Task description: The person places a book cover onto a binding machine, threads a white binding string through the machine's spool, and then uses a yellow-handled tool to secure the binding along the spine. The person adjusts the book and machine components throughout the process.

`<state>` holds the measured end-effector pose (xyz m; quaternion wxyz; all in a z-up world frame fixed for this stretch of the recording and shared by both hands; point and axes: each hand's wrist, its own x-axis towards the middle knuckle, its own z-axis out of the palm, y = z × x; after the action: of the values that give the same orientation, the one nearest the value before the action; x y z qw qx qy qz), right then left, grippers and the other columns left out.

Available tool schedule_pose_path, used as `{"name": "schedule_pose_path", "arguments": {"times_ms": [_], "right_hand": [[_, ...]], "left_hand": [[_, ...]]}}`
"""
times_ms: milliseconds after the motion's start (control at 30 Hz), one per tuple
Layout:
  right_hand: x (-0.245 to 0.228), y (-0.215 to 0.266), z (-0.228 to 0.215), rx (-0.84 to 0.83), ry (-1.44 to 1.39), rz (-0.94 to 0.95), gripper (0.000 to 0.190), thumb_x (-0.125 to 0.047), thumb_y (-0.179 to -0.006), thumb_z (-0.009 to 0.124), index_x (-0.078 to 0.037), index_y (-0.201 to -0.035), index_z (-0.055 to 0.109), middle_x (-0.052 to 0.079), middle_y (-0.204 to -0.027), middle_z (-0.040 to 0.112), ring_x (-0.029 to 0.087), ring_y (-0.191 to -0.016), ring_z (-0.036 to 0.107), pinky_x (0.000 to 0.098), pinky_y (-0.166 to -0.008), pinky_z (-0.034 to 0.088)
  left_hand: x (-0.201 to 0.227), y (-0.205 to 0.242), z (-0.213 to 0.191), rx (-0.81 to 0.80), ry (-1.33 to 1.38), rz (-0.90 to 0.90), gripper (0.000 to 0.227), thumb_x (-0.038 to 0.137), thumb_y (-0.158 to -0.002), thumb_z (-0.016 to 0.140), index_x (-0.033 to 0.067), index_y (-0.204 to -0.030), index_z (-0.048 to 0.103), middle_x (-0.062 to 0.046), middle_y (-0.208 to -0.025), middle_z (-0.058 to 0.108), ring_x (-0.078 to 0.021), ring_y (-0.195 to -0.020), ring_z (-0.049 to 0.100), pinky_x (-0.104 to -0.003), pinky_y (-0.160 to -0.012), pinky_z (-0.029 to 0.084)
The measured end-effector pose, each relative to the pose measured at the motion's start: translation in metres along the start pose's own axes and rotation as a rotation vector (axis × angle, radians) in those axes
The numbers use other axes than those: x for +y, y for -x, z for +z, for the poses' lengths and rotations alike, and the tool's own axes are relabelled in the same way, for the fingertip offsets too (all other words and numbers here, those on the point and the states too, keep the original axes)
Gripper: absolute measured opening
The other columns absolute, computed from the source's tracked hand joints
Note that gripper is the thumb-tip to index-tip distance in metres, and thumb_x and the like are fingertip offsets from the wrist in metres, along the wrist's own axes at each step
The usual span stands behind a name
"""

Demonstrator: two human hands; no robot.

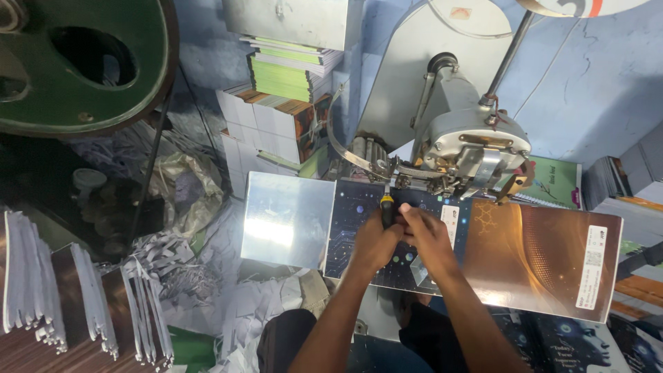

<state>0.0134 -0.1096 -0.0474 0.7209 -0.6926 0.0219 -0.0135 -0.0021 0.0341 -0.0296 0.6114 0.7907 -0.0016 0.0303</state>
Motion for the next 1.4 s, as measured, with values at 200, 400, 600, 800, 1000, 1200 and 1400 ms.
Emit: {"name": "schedule_pose_path", "arguments": {"times_ms": [200, 400, 600, 800, 1000, 1200, 1400], "right_hand": [[-0.005, -0.009, 0.007, -0.123, -0.062, -0.002, 0.06, -0.046, -0.095, 0.069, 0.009, -0.121, 0.071, 0.014, -0.106, 0.068, 0.021, -0.092, 0.064, 0.0336, -0.083, 0.056], [-0.015, -0.022, 0.019, -0.155, 0.091, -0.06, 0.053, -0.036, -0.086, 0.076, 0.006, -0.118, 0.071, 0.013, -0.104, 0.074, 0.015, -0.095, 0.068, 0.0262, -0.082, 0.053], [-0.031, -0.021, 0.022, -0.063, 0.413, -0.032, 0.059, -0.047, -0.08, 0.075, 0.001, -0.114, 0.073, 0.01, -0.097, 0.076, 0.016, -0.091, 0.071, 0.0271, -0.08, 0.054], [-0.046, -0.027, 0.023, -0.274, 0.37, 0.255, 0.063, -0.054, -0.086, 0.073, 0.008, -0.097, 0.076, 0.02, -0.086, 0.071, 0.026, -0.076, 0.071, 0.0348, -0.064, 0.057], [-0.048, -0.034, 0.027, -0.31, 0.285, 0.216, 0.053, -0.048, -0.08, 0.073, 0.002, -0.098, 0.073, 0.012, -0.089, 0.073, 0.022, -0.08, 0.074, 0.035, -0.067, 0.059], [-0.036, -0.037, 0.024, -0.306, 0.316, 0.044, 0.048, -0.043, -0.083, 0.073, 0.003, -0.095, 0.076, 0.013, -0.087, 0.074, 0.018, -0.08, 0.069, 0.0315, -0.071, 0.054], [-0.033, -0.038, 0.014, -0.332, 0.274, 0.077, 0.052, -0.044, -0.086, 0.071, 0.007, -0.093, 0.076, 0.014, -0.084, 0.073, 0.019, -0.076, 0.068, 0.0335, -0.07, 0.053]], "left_hand": [[0.0, -0.006, 0.002, -0.007, -0.105, -0.04, 0.061, 0.035, -0.078, 0.065, -0.005, -0.122, 0.052, -0.031, -0.105, 0.071, -0.0482, -0.103, 0.069, -0.051, -0.09, 0.052], [0.001, -0.007, 0.001, -0.006, -0.123, -0.008, 0.062, 0.039, -0.082, 0.064, -0.0051, -0.123, 0.051, -0.031, -0.109, 0.071, -0.048, -0.107, 0.067, -0.051, -0.091, 0.052], [0.006, -0.006, -0.004, -0.05, -0.125, -0.002, 0.065, 0.04, -0.083, 0.066, -0.0053, -0.126, 0.05, -0.03, -0.113, 0.07, -0.0456, -0.111, 0.066, -0.05, -0.093, 0.052], [0.0, -0.007, -0.006, -0.085, -0.075, 0.274, 0.045, 0.03, -0.082, 0.063, -0.0006, -0.114, 0.068, -0.025, -0.11, 0.072, -0.0442, -0.105, 0.067, -0.049, -0.088, 0.052], [0.005, -0.008, -0.005, -0.157, -0.059, 0.124, 0.045, 0.029, -0.08, 0.063, -0.0025, -0.113, 0.065, -0.025, -0.105, 0.074, -0.0413, -0.1, 0.071, -0.047, -0.083, 0.053], [0.015, -0.004, -0.005, -0.075, -0.117, 0.136, 0.05, 0.027, -0.081, 0.064, -0.0025, -0.122, 0.06, -0.027, -0.113, 0.068, -0.0463, -0.107, 0.065, -0.051, -0.088, 0.052], [0.016, -0.007, 0.001, -0.144, -0.19, 0.088, 0.048, 0.028, -0.085, 0.061, -0.0054, -0.119, 0.061, -0.028, -0.109, 0.072, -0.044, -0.106, 0.07, -0.048, -0.091, 0.054]]}}
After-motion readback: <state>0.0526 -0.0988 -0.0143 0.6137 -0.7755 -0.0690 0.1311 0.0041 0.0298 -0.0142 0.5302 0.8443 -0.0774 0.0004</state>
